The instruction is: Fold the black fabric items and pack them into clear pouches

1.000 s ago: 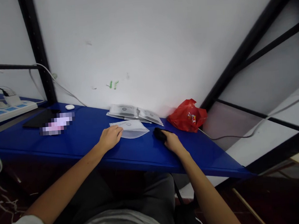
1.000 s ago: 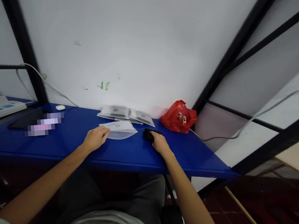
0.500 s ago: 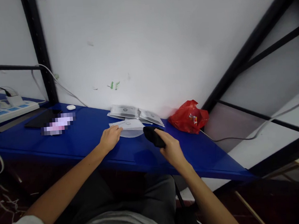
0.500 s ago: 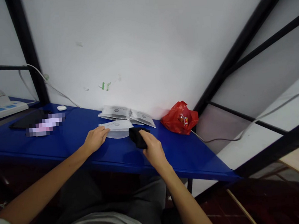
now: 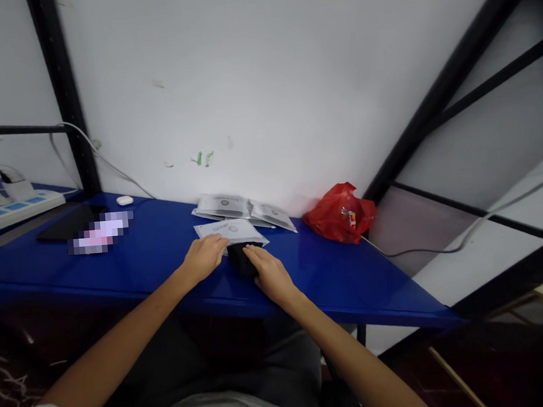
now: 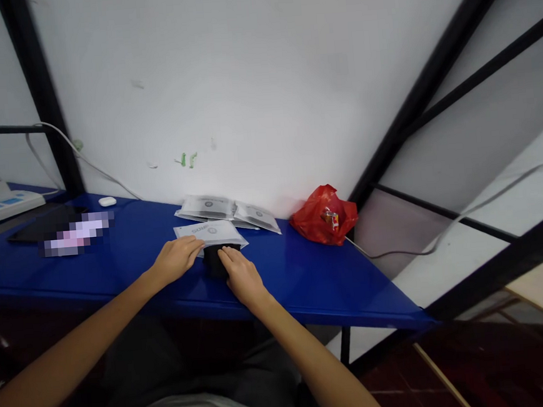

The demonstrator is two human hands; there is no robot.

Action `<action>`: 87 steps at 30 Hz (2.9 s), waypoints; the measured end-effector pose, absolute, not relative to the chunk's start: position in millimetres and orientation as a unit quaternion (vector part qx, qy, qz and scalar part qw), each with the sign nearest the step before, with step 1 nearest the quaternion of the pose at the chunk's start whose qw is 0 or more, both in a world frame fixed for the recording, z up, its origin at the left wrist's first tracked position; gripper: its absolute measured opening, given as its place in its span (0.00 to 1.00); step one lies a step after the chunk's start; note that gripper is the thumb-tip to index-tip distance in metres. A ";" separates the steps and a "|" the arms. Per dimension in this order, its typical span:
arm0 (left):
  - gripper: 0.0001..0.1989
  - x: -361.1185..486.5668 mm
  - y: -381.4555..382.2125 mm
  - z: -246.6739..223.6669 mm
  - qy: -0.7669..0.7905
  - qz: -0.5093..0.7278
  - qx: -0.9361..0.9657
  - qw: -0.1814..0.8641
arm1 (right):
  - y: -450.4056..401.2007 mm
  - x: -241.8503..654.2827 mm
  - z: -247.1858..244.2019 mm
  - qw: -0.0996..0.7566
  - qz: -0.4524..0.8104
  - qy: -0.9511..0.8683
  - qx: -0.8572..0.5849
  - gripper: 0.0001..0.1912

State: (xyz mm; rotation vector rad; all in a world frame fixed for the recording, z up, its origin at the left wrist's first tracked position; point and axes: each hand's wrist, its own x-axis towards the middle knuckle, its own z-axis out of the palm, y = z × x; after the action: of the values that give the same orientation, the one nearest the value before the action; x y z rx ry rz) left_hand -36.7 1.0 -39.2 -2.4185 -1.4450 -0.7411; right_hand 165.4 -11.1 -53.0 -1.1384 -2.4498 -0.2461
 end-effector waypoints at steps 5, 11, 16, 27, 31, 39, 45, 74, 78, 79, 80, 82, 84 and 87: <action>0.11 -33.1 2.6 -37.8 -0.465 -0.264 -0.840 0.086 | -8.9 156.5 -56.4 0.226 -0.070 -0.867 -0.439 0.40; 0.12 -37.0 8.2 -34.4 -0.430 -0.319 -0.843 0.054 | -8.0 153.1 -52.4 0.246 -0.084 -0.838 -0.479 0.40; 0.12 -30.6 2.1 -27.3 -0.372 -0.346 -0.861 0.025 | -9.1 147.0 -50.4 0.196 -0.121 -0.854 -0.467 0.35; 0.15 -29.3 -7.5 -29.6 -0.336 -0.372 -0.858 0.111 | 40.8 137.5 -49.0 0.199 -0.099 -0.821 -0.525 0.23; 0.15 -37.2 0.3 -39.7 -0.364 -0.339 -0.856 0.144 | 37.8 143.0 -48.4 0.205 -0.033 -0.833 -0.513 0.28; 0.15 -41.3 5.8 -54.8 -0.364 -0.330 -0.851 0.182 | -0.8 157.9 -37.7 0.197 -0.016 -0.893 -0.404 0.26; 0.14 -43.9 0.3 -52.4 -0.359 -0.292 -0.863 0.203 | -29.1 174.6 -31.0 0.322 -0.083 -0.868 -0.369 0.17; 0.13 -53.2 -5.9 -51.8 -0.364 -0.114 -0.912 0.149 | -25.8 211.3 -44.4 0.211 0.034 -0.891 -0.400 0.16; 0.14 -52.0 -7.4 -41.8 -0.363 -0.130 -0.904 0.184 | -25.0 209.0 -38.6 0.208 0.010 -0.887 -0.413 0.15; 0.13 -52.1 -7.8 -37.7 -0.365 -0.139 -0.901 0.190 | -25.1 207.6 -35.7 0.208 0.000 -0.886 -0.414 0.14; 0.13 -52.3 -8.2 -33.2 -0.365 -0.151 -0.898 0.194 | -25.6 205.9 -32.2 0.210 -0.011 -0.887 -0.412 0.14; 0.12 -53.4 -9.0 -23.2 -0.363 -0.188 -0.893 0.190 | -27.0 201.7 -23.9 0.222 -0.030 -0.888 -0.401 0.13; 0.11 -55.0 -9.6 -13.3 -0.357 -0.235 -0.888 0.169 | -28.7 197.1 -15.6 0.234 -0.045 -0.891 -0.387 0.13; 0.10 -58.2 -10.7 -1.7 -0.352 -0.298 -0.877 0.132 | -29.8 191.8 -7.1 0.240 -0.071 -0.893 -0.375 0.13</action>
State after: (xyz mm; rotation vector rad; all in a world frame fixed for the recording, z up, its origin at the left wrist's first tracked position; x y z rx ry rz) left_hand -58.2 -10.7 -1.7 -2.5458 -1.0231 -0.8663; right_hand 191.8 -29.8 -7.1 -1.0252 -2.4432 -0.1948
